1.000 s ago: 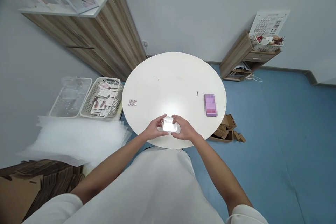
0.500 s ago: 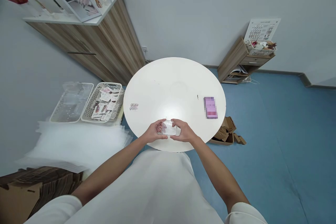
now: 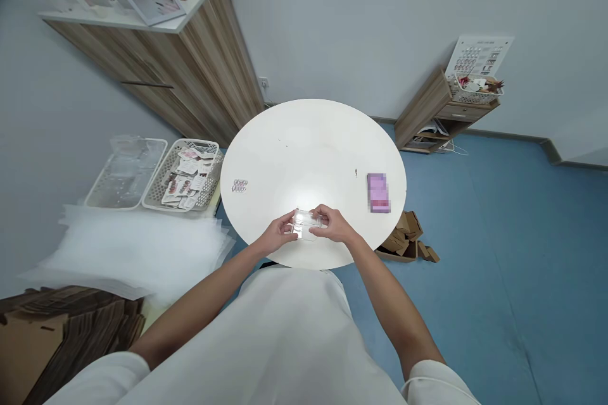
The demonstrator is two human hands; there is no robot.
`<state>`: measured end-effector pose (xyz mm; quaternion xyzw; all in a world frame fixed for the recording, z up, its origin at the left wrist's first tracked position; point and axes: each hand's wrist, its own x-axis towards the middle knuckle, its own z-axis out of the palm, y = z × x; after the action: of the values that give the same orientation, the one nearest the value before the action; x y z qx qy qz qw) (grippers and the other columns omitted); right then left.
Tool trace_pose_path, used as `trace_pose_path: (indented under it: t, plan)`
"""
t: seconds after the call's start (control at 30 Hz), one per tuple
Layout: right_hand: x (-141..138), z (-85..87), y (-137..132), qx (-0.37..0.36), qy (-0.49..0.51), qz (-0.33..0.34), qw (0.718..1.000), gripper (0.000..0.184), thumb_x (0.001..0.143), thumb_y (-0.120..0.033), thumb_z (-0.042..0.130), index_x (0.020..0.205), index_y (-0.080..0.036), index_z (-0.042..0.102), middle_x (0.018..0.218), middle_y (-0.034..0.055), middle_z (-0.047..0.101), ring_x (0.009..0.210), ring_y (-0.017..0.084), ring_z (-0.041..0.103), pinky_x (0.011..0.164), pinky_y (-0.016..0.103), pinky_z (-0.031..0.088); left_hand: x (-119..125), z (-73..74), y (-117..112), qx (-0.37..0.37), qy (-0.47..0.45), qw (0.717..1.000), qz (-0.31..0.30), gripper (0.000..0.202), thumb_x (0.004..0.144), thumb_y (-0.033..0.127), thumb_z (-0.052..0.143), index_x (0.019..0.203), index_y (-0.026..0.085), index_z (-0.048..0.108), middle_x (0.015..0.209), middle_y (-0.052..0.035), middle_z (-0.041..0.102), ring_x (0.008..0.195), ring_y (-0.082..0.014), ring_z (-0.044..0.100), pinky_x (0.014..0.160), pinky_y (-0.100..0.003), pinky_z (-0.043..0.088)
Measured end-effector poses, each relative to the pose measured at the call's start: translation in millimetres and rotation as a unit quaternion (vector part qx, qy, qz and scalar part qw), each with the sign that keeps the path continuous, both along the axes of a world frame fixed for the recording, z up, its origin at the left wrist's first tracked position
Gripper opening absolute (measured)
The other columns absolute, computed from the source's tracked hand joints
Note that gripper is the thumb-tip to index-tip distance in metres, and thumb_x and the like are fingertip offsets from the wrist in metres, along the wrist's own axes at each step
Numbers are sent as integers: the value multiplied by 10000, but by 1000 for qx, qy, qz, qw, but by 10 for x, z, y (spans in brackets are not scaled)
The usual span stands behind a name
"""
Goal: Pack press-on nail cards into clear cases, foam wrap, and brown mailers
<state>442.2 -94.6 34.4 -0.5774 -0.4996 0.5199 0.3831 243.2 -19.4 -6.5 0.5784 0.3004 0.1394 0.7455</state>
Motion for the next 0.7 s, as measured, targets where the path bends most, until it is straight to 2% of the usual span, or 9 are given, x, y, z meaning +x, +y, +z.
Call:
trace_pose_path:
  t: [0.1, 0.2, 0.37, 0.47, 0.57, 0.7]
  plan:
    - [60, -12, 25, -14, 5, 9, 1000, 321, 633, -370, 649, 864, -203, 502, 983, 49, 586, 801, 156, 568, 698, 307, 456, -5, -54, -41, -10, 24, 999, 37, 693, 656, 251, 668, 1270, 231, 348, 945, -41, 537, 692, -78, 546, 724, -311, 467]
    - [97, -42, 63, -37, 15, 3, 999, 311, 719, -475, 540, 869, -205, 509, 919, 41, 600, 789, 154, 578, 680, 296, 451, -24, -91, -101, 2, 41, 998, 48, 626, 649, 261, 674, 1214, 207, 410, 913, -43, 555, 669, -80, 554, 729, -317, 465]
    - [54, -211, 128, -74, 62, -84, 992, 441, 806, -574, 302, 863, -199, 527, 986, 72, 605, 744, 143, 614, 629, 266, 453, -49, -124, -186, 10, 46, 997, 65, 618, 628, 269, 687, 1188, 213, 434, 906, -39, 553, 678, -89, 559, 729, -329, 475]
    - [-14, -348, 145, -92, 92, -135, 982, 437, 812, -559, 307, 911, -198, 531, 949, 79, 627, 680, 133, 612, 611, 269, 456, -51, -132, -218, 2, 52, 996, 76, 626, 619, 271, 692, 1185, 210, 432, 914, -43, 548, 704, -104, 571, 717, -334, 485]
    - [-59, -435, 135, -119, 111, -154, 975, 426, 812, -539, 335, 975, -199, 533, 912, 84, 636, 670, 134, 604, 626, 279, 465, -38, -140, -245, 1, 56, 995, 83, 613, 613, 266, 697, 1169, 200, 446, 899, -39, 549, 717, -112, 579, 731, -342, 485]
    - [-81, -491, 30, -116, 99, -185, 971, 452, 815, -532, 315, 1069, -213, 511, 1002, 87, 606, 806, 160, 591, 685, 295, 470, -2, -180, -265, 2, 57, 994, 97, 588, 619, 270, 694, 1155, 201, 463, 908, -40, 555, 712, -103, 571, 732, -336, 484]
